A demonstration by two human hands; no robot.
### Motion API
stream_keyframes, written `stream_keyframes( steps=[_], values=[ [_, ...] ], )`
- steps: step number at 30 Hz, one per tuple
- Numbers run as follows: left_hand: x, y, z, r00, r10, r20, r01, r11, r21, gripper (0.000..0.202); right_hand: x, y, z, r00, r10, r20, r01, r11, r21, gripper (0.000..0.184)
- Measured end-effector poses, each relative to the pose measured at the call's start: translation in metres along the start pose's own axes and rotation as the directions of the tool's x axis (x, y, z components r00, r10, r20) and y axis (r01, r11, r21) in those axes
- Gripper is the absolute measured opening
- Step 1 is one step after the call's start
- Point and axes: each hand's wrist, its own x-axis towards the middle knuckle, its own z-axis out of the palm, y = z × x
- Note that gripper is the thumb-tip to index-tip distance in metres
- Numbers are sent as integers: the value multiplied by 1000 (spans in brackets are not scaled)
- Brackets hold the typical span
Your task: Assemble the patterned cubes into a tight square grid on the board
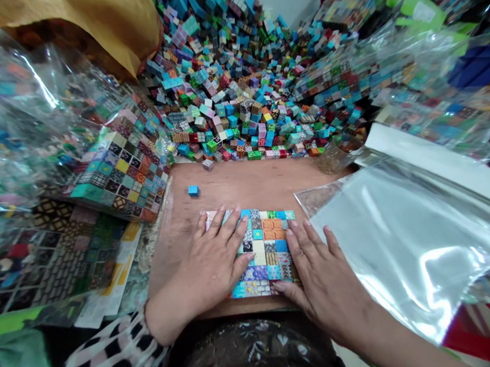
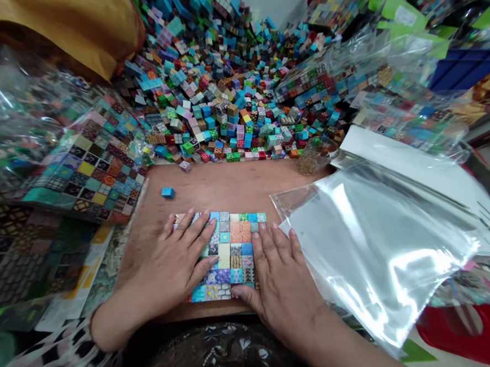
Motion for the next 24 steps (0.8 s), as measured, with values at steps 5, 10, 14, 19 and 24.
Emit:
stream_keyframes(
  steps=[5,10,14,19,24],
  values=[
    [0,0,0,1000,4,-5,-4,1000,17,60,0,-5,2,999,42,-4,-42,999,-1,84],
    [0,0,0,1000,15,1,-15,998,54,61,0,-7,5,1000,24,16,-23,998,-60,83],
    [0,0,2,1000,12,-25,-11,999,51,60,0,-7,4,1000,19,-17,-22,988,-155,81],
    [-1,-1,4,999,17,-42,-16,999,35,60,2,-10,4,1000,-15,-13,13,988,-154,83],
    [-2,1,0,1000,24,-17,-23,998,53,61,6,-12,6,997,-72,-2,71,984,-161,79]
  ],
)
